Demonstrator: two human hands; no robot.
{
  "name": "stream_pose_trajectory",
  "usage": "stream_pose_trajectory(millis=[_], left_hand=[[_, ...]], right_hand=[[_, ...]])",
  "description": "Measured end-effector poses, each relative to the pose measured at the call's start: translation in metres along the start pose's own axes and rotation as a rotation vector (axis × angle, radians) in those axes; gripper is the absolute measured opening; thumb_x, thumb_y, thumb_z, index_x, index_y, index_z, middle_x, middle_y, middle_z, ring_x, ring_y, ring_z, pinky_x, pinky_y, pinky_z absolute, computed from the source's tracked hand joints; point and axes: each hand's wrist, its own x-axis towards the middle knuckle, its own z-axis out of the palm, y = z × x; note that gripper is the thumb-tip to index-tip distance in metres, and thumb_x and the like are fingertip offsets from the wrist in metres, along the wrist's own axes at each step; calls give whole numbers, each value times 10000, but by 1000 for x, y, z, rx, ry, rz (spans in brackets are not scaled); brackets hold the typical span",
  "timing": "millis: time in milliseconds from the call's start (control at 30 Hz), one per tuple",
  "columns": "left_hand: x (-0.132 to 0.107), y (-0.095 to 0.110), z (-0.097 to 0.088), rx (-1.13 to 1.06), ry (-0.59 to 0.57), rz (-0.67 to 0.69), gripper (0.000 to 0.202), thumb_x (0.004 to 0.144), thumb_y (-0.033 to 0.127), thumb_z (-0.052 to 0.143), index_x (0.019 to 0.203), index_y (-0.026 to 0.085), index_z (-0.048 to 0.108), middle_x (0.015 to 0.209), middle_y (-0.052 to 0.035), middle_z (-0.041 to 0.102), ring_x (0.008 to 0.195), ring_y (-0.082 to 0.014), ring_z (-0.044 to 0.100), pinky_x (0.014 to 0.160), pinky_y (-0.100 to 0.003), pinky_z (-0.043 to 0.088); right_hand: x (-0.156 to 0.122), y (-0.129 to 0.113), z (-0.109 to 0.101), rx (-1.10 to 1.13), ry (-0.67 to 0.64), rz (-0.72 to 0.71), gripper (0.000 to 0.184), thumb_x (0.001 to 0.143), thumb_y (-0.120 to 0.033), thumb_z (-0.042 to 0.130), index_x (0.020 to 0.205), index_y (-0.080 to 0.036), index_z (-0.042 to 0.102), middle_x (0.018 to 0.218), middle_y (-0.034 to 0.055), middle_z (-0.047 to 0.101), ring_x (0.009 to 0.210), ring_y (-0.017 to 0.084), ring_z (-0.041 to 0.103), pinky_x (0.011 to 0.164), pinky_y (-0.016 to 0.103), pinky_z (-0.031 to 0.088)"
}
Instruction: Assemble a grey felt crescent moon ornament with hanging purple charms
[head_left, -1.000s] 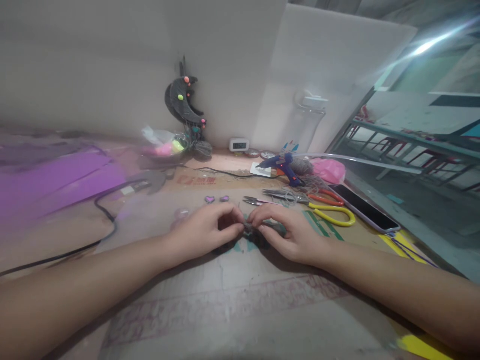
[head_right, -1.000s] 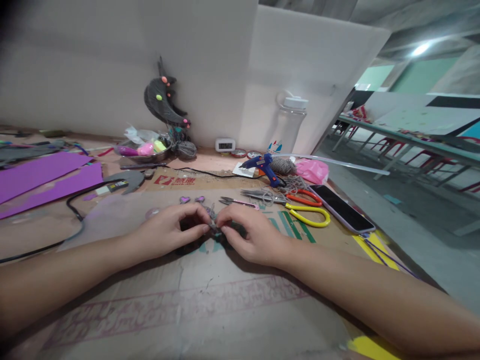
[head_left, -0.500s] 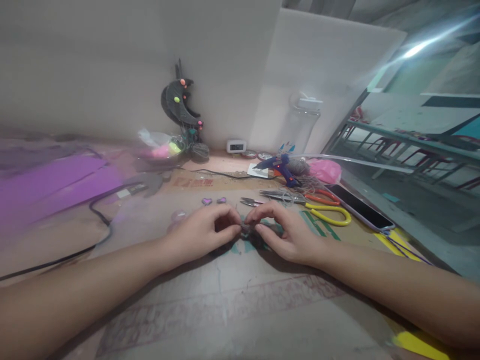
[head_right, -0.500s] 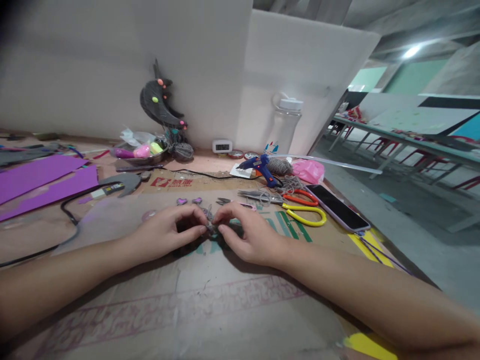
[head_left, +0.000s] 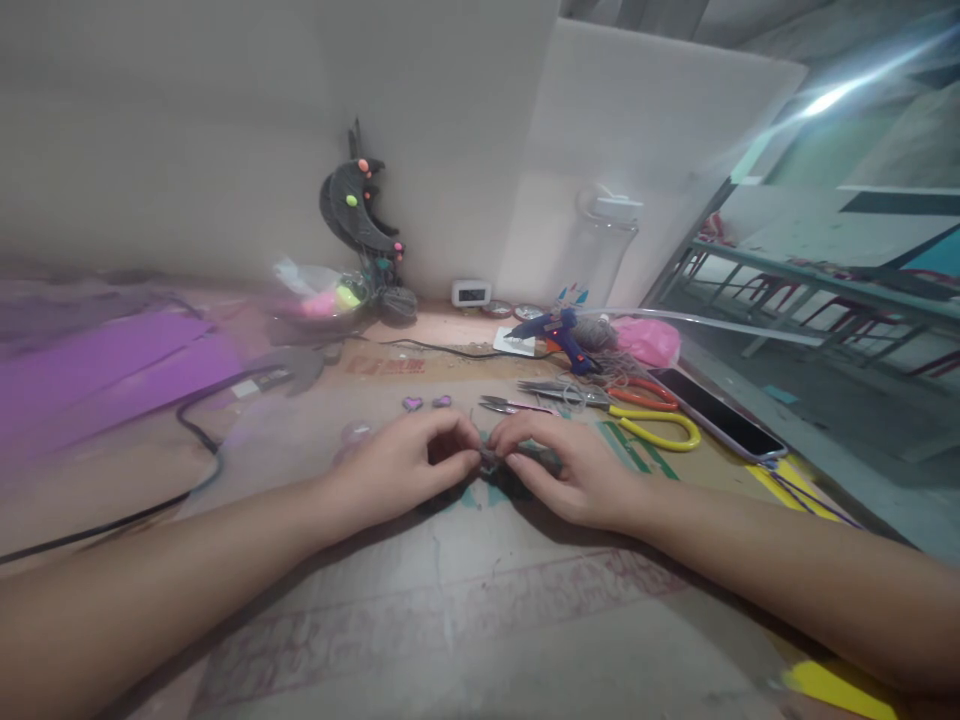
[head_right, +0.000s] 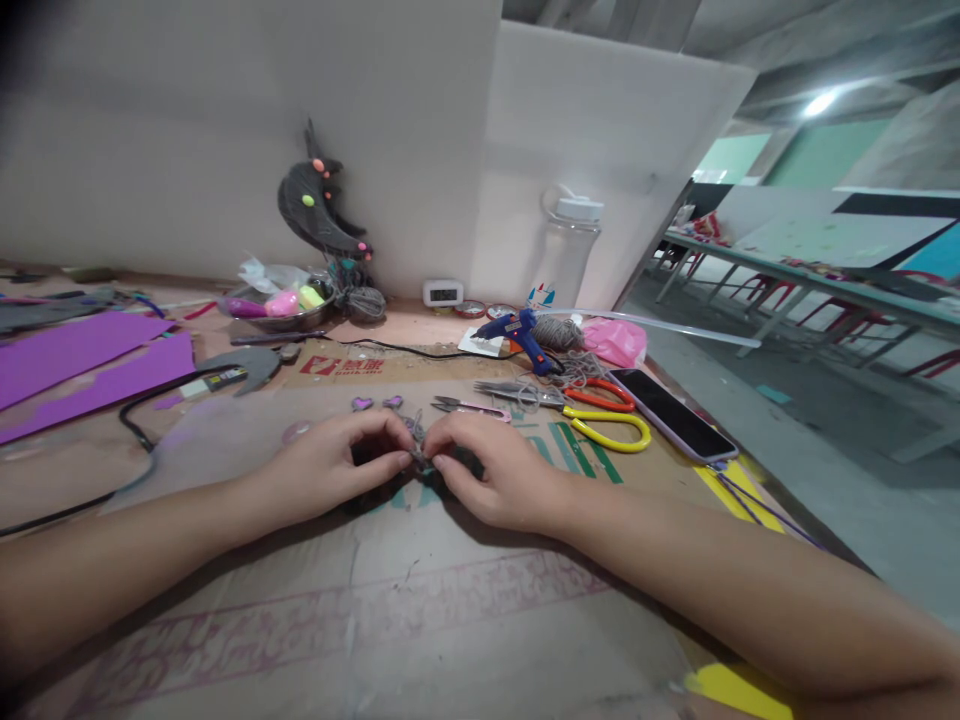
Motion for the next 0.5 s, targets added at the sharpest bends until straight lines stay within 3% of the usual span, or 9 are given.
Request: stream_pose_trajectory(millis=[500], left_hand=[[0, -4, 0, 4, 6, 7, 108, 879, 261, 559, 899, 213, 654, 831, 4, 714, 741, -154, 639, 665, -260, 484]], right_hand=[[-2, 1, 3, 1, 66, 77, 208, 879, -106, 508, 1065, -196, 533, 930, 53, 662, 813, 156, 650, 722, 295, 544]])
